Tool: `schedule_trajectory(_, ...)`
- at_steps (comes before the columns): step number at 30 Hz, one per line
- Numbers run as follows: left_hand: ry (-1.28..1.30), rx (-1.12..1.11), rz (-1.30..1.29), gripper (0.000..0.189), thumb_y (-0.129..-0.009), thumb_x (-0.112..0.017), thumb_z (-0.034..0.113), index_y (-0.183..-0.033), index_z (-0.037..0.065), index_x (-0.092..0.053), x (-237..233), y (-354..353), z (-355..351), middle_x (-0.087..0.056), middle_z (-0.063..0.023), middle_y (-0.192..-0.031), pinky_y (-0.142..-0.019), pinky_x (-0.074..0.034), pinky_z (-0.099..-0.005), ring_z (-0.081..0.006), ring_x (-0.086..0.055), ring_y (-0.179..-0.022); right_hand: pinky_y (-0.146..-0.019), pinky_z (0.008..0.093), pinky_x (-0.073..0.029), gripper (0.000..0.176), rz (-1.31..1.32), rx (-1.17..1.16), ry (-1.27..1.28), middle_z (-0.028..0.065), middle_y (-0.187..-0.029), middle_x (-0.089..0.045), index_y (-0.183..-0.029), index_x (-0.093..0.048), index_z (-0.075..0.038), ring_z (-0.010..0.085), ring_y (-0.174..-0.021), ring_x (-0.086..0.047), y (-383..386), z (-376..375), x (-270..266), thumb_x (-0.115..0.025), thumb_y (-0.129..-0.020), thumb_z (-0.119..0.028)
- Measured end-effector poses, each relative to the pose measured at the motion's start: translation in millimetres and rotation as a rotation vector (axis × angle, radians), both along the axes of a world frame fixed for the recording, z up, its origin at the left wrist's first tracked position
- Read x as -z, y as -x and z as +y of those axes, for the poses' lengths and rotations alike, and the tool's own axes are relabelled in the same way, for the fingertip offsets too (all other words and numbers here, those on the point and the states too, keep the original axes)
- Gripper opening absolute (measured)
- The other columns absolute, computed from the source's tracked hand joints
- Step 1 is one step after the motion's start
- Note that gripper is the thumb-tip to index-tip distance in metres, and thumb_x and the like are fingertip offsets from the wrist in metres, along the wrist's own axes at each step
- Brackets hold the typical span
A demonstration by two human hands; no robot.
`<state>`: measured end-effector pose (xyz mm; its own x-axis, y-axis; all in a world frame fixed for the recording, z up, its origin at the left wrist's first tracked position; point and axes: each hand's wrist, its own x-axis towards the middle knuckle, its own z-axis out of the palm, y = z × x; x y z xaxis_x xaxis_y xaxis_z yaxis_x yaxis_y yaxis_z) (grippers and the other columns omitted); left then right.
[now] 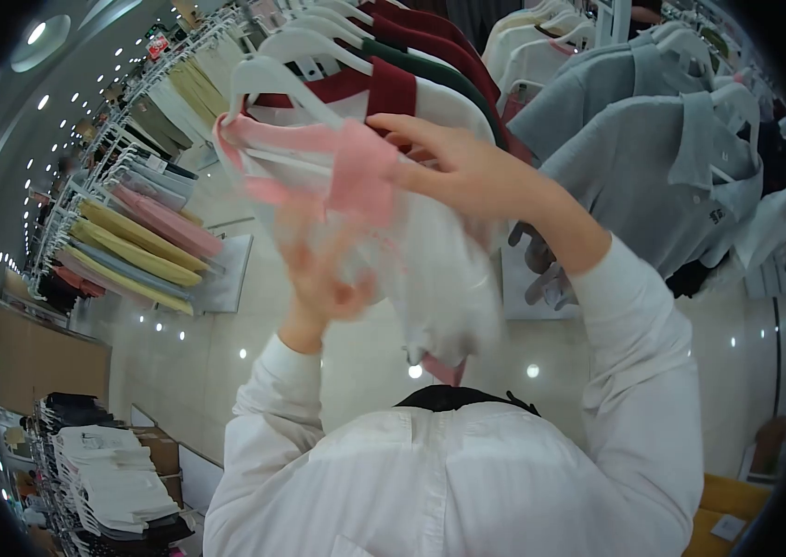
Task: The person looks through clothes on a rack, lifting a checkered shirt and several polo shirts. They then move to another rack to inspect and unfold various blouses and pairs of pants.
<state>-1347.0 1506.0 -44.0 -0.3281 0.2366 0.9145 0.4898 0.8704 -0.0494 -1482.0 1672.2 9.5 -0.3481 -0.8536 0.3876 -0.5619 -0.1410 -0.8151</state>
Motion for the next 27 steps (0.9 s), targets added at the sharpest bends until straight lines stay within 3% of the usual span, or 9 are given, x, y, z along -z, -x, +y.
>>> schedule_trajectory(4,-0.195,-0.215,0.110,0.051,-0.072,-0.062,0.019,-0.119,0.004,-0.047,-36,28,-89,-0.040,-0.0159,-0.126,-0.097,-0.029,-0.0433,-0.0342,-0.036,-0.118,-0.089,0.0282,-0.038,0.050,0.270,0.134,-0.269,0.0082,-0.116,-0.052,-0.129,-0.036,-0.003,0.0179,-0.106,-0.049,8,-36,-20,-0.053,-0.085,-0.020)
schedule_trajectory(8,-0.117,-0.403,0.104,0.057,-0.074,-0.063,0.023,-0.123,0.004,-0.042,-48,42,-151,-0.047,-0.0143,-0.121,-0.097,-0.028,-0.0410,-0.0298,-0.041,-0.116,-0.085,0.0267,-0.039,0.045,0.035,0.118,-0.190,0.0076,-0.107,-0.055,-0.122,-0.043,-0.003,0.0160,-0.097,-0.052,14,-48,-20,-0.056,-0.082,-0.020)
schedule_trajectory(10,-0.178,-0.332,0.006,0.053,-0.074,-0.065,0.024,-0.119,0.004,-0.046,-48,53,-175,-0.052,-0.0128,-0.113,-0.094,-0.031,-0.0391,-0.0288,-0.046,-0.109,-0.084,0.0264,-0.040,0.044,-0.064,0.115,-0.249,0.0077,-0.105,-0.056,-0.121,-0.045,-0.002,0.0151,-0.095,-0.052,13,-52,-25,-0.056,-0.082,-0.021)
schedule_trajectory(12,-0.240,-0.258,-0.100,0.049,-0.073,-0.066,0.025,-0.114,0.003,-0.050,-50,61,-187,-0.057,-0.0114,-0.104,-0.090,-0.035,-0.0372,-0.0277,-0.051,-0.102,-0.081,0.0251,-0.041,0.039,-0.042,0.296,-0.219,0.0067,-0.101,-0.056,-0.115,-0.049,-0.002,0.0120,-0.093,-0.051,18,-59,-22,-0.056,-0.082,-0.021)
schedule_trajectory(14,-0.229,-0.254,-0.169,0.038,-0.071,-0.069,0.027,-0.097,0.002,-0.058,-56,65,-193,-0.061,-0.0092,-0.087,-0.076,-0.042,-0.0324,-0.0263,-0.057,-0.083,-0.076,0.0246,-0.041,0.033,0.036,0.299,-0.194,0.0048,-0.096,-0.055,-0.109,-0.051,-0.003,0.0109,-0.087,-0.051,21,-65,-29,-0.056,-0.083,-0.022)
schedule_trajectory(17,-0.317,-0.259,-0.385,0.032,-0.069,-0.070,0.028,-0.083,0.002,-0.060,-70,62,-188,-0.060,-0.0097,-0.081,-0.063,-0.043,-0.0307,-0.0253,-0.056,-0.073,-0.067,0.0242,-0.040,0.024,0.134,0.319,-0.133,0.0020,-0.083,-0.052,-0.099,-0.052,-0.004,0.0093,-0.076,-0.048,14,-70,-33,-0.054,-0.085,-0.023)
schedule_trajectory(21,-0.213,-0.184,-0.392,0.030,-0.071,-0.069,0.028,-0.084,0.003,-0.061,-80,61,-184,-0.059,-0.0096,-0.083,-0.063,-0.044,-0.0298,-0.0238,-0.056,-0.073,-0.059,0.0251,-0.037,0.020,0.309,0.404,-0.065,0.0014,-0.070,-0.045,-0.087,-0.048,-0.004,0.0096,-0.063,-0.043,19,-72,-28,-0.050,-0.088,-0.024)
schedule_trajectory(23,-0.121,0.001,-0.288,0.029,-0.074,-0.066,0.028,-0.088,0.003,-0.062,-84,64,-174,-0.059,-0.0096,-0.085,-0.065,-0.045,-0.0305,-0.0231,-0.057,-0.074,-0.059,0.0252,-0.037,0.020,0.329,0.400,-0.053,0.0024,-0.069,-0.045,-0.087,-0.048,-0.004,0.0099,-0.063,-0.043,23,-72,-27,-0.049,-0.088,-0.024)
schedule_trajectory(27,-0.072,-0.030,-0.325,0.031,-0.078,-0.062,0.029,-0.093,0.001,-0.062,-101,67,-155,-0.060,-0.0094,-0.089,-0.070,-0.045,-0.0297,-0.0239,-0.057,-0.078,-0.059,0.0256,-0.037,0.021,0.397,0.412,-0.012,0.0036,-0.069,-0.046,-0.085,-0.048,-0.002,0.0107,-0.064,-0.042,26,-75,-29,-0.048,-0.089,-0.023)
